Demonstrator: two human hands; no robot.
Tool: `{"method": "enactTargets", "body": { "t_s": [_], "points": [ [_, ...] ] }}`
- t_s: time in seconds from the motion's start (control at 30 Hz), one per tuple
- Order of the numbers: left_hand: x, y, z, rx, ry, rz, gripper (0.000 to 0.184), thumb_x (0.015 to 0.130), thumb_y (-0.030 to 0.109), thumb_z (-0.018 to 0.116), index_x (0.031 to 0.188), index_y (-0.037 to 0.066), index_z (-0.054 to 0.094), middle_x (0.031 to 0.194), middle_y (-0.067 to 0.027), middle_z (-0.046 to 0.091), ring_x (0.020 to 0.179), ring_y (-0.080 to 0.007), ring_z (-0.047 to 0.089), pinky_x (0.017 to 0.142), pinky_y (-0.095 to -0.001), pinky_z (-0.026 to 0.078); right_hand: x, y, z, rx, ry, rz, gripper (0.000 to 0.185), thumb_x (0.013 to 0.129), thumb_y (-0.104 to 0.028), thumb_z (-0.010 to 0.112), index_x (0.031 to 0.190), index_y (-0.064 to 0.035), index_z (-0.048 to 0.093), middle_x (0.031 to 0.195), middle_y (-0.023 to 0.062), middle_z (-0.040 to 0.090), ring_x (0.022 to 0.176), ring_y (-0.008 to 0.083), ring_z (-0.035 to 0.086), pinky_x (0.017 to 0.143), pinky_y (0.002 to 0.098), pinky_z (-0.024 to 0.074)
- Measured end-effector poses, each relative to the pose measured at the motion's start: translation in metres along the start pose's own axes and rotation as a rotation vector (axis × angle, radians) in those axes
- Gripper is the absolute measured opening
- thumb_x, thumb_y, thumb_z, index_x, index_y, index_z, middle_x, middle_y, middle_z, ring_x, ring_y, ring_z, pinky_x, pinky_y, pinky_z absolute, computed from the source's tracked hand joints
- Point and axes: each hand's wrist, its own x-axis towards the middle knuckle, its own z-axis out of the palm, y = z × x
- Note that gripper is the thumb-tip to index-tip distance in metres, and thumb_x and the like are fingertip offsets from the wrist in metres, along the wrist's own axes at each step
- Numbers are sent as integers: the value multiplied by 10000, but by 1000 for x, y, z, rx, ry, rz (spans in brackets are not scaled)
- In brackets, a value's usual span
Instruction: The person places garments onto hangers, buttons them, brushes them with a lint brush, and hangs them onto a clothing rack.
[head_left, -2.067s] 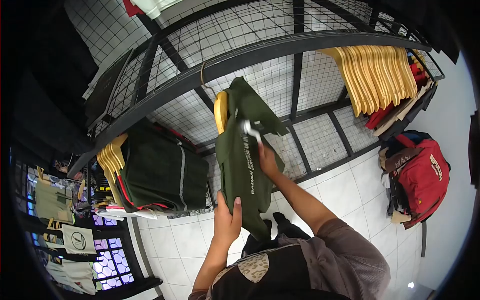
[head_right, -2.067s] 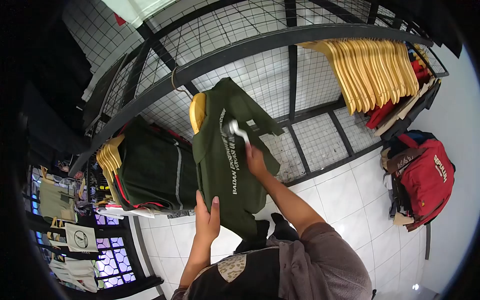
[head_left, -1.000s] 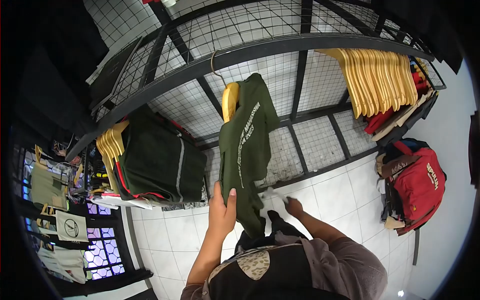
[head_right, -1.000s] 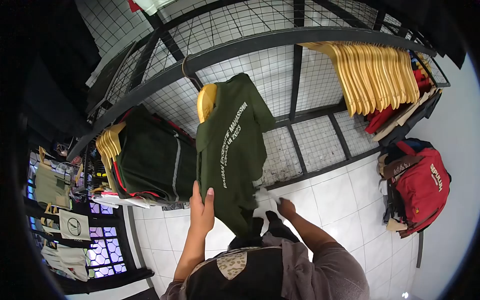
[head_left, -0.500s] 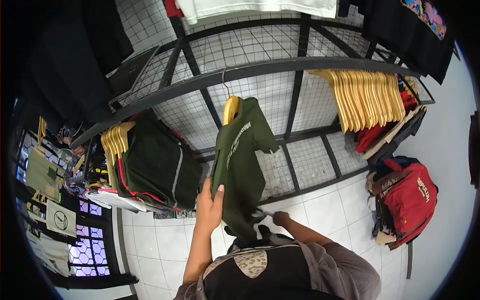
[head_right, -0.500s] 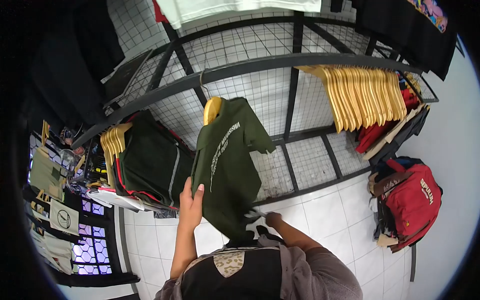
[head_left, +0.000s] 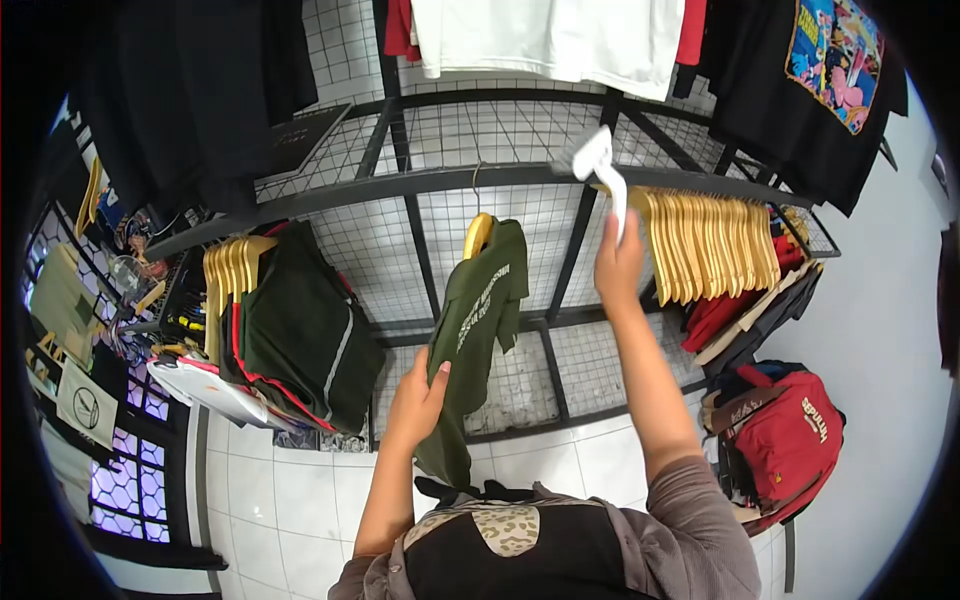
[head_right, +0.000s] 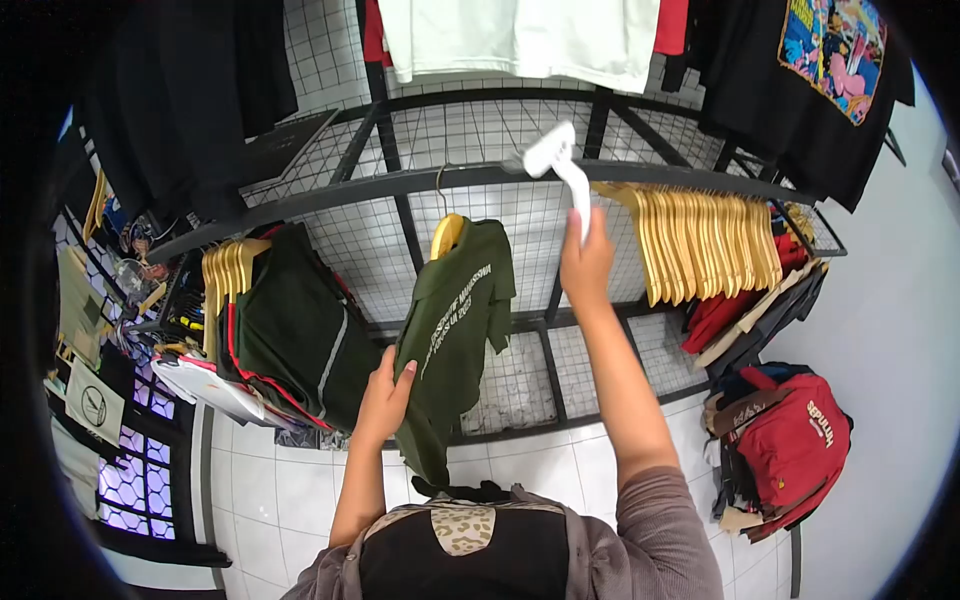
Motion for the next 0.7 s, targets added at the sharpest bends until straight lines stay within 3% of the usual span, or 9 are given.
{"method": "enactTargets", "body": {
  "t_s": [0.1, 0.17, 0.3, 0.43, 0.47, 0.5, 0.57, 0.7],
  "points": [
    [1, -4, 2, -16, 9, 33, 340, 921, 248, 452, 1120, -28, 451, 906, -239, 612, 869, -382, 591, 763, -381, 444, 66, -40, 15, -107, -106, -201, 319, 938, -322, 444, 866, -16, 500, 703, 191, 561, 661, 398, 545, 563, 424, 398],
    [1, -3, 0, 58, -29, -35, 352, 922, 261, 448, 1126, -26, 442, 840, -245, 607, 832, -407, 586, 734, -405, 444, 93, -40, 34, -298, -203, -305, 350, 921, -362, 460, 847, -23, 505, 708, 194, 579, 672, 414, 544, 570, 457, 409],
    [-2, 0, -1, 112, -9, -29, 359, 922, 291, 445, 1109, -16, 436, 803, -254, 598, 795, -423, 577, 698, -425, 441, 113, -28, 63, -502, -281, -405, 400, 893, -394, 493, 765, -20, 550, 671, 172, 586, 640, 368, 567, 569, 448, 446],
    [0, 6, -6, 161, -19, -36, 365, 913, 282, 459, 1113, -22, 431, 806, -261, 594, 801, -419, 576, 693, -426, 441, 124, -21, 65, -538, -431, -430, 440, 882, -452, 485, 817, -27, 575, 701, 194, 596, 705, 390, 571, 605, 487, 437],
    [2, 8, -7, 198, -58, -47, 370, 888, 263, 481, 1112, -28, 434, 806, -264, 590, 804, -421, 573, 693, -430, 440, 123, -19, 65, -607, -378, -502, 422, 868, -441, 512, 835, -26, 581, 733, 180, 588, 726, 381, 559, 616, 478, 431],
    [3, 9, -9, 235, -98, -59, 378, 863, 244, 503, 1111, -35, 437, 805, -267, 586, 806, -424, 570, 694, -434, 439, 119, -27, 62, -602, -383, -503, 422, 868, -441, 512, 835, -26, 581, 733, 180, 588, 726, 381, 559, 616, 478, 431],
    [14, 2, -7, 223, -82, -33, 392, 833, 218, 516, 1122, -34, 440, 819, -266, 591, 819, -423, 572, 702, -427, 444, 108, -51, 56, -543, -17, -720, 363, 867, -378, 530, 825, -20, 565, 748, 158, 561, 724, 365, 539, 625, 460, 422],
    [47, -31, 18, 69, -47, 36, 453, 764, 163, 525, 1168, -22, 437, 873, -263, 606, 873, -418, 579, 736, -398, 460, 58, -76, 58, -245, -195, -576, 292, 865, -302, 534, 823, -13, 549, 731, 148, 535, 701, 353, 530, 640, 464, 413]
  ]
}}
